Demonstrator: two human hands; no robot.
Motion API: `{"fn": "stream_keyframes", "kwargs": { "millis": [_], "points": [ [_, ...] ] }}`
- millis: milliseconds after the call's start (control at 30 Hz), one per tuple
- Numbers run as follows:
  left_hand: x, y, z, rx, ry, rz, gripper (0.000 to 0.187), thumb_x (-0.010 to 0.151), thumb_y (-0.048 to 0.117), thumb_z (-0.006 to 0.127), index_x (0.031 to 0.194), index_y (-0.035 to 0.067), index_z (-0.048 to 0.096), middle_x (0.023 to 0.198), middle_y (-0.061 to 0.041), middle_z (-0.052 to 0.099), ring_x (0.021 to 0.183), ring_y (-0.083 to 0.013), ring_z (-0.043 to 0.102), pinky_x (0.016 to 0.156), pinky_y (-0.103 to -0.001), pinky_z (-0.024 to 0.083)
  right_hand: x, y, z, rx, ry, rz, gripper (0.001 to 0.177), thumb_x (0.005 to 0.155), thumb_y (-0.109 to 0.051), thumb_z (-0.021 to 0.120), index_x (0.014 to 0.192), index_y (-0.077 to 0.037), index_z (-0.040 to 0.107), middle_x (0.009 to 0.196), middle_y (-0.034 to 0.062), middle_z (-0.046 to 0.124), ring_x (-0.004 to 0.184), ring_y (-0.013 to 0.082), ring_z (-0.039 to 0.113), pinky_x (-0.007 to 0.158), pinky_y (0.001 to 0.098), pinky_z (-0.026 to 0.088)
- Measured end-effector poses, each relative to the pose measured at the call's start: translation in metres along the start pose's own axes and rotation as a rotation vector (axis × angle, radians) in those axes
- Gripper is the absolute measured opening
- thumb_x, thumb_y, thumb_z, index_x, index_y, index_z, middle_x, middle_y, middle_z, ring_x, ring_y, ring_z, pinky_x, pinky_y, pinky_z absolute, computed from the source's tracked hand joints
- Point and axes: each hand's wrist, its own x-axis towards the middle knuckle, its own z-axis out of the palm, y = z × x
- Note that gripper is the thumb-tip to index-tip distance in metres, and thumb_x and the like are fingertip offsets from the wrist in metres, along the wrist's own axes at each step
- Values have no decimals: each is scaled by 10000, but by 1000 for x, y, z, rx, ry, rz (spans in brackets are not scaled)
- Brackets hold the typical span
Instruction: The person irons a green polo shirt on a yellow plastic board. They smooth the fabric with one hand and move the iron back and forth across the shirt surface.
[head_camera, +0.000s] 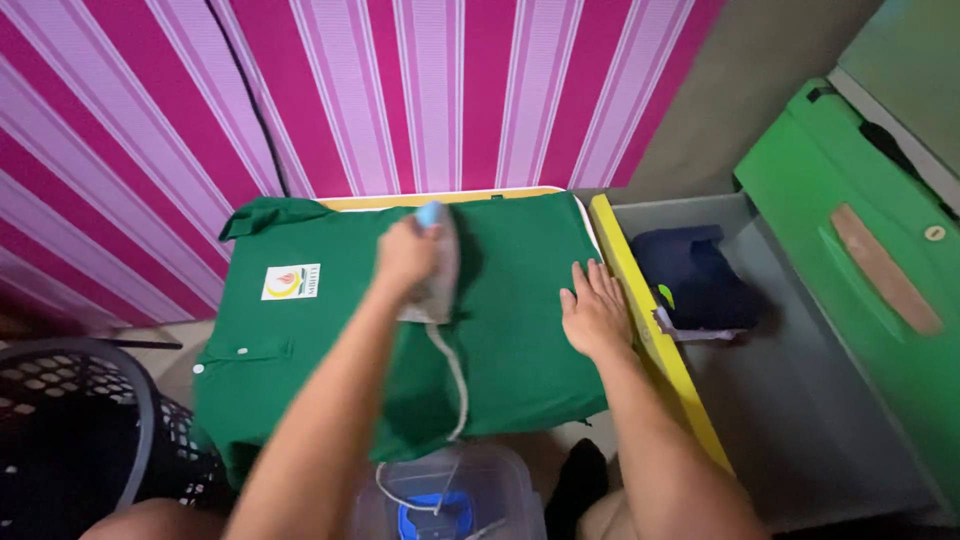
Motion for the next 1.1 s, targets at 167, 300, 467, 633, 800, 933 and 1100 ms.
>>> {"fn": "stream_keyframes", "kwargs": {
  "millis": [167, 300, 467, 633, 800, 933, 1100],
  "points": [
    [-3, -60, -100, -21, 54, -71, 374, 941, 341, 673, 1146, 30, 713, 939, -214, 748, 871, -375, 741, 772, -494, 563, -2, -3, -3, 34, -29, 26, 620, 1043, -440, 351, 1583, -135, 329, 1675, 103, 234, 1550, 259, 183, 1260, 396, 113],
    [-29, -64, -155, -142, 54, -206, 350, 981, 299, 629, 1191, 29, 704, 884, -180, 740, 744, -299, 737, 696, -450, 565, 0, -1, 2, 22, -26, 34, 635, 1034, -446, 357, 1582, -126, 331, 1670, 120, 231, 1545, 274, 181, 1251, 406, 117],
    [-29, -65, -152, -153, 153, -232, 336, 997, 292, 643, 1164, 8, 708, 851, -148, 738, 705, -227, 707, 650, -412, 543, -1, -5, 1, 39, 19, 33, 628, 1026, -405, 413, 1571, -100, 349, 1654, 141, 273, 1539, 286, 212, 1253, 418, 138],
    [-25, -44, -88, -286, 154, -254, 331, 1003, 282, 654, 1072, -39, 697, 777, -162, 716, 625, -226, 702, 570, -414, 540, 7, 2, 10, 112, 55, 36, 593, 1024, -316, 470, 1559, -80, 374, 1647, 143, 318, 1547, 302, 236, 1261, 417, 181],
    [-49, 51, 6, -277, -25, -140, 424, 911, 350, 703, 1108, -23, 666, 831, -211, 749, 742, -335, 774, 666, -466, 597, 10, -3, -3, 450, 82, 137, 593, 958, -137, 447, 1544, -73, 381, 1633, 123, 348, 1520, 286, 271, 1223, 413, 207],
    [-62, 123, 82, -239, -16, -85, 462, 918, 361, 678, 1179, -20, 649, 1079, -291, 713, 1051, -462, 691, 891, -521, 552, 19, 22, 32, 453, 172, 41, 596, 929, -122, 475, 1518, -37, 437, 1585, 163, 439, 1500, 311, 360, 1238, 389, 280],
    [-75, 170, 75, -226, -155, -126, 432, 946, 374, 611, 1190, 17, 622, 1112, -295, 696, 1079, -487, 654, 909, -551, 525, 21, 27, 37, 377, 134, -23, 564, 968, -139, 446, 1521, -27, 446, 1598, 182, 435, 1518, 332, 348, 1263, 414, 239]
  ]
}}
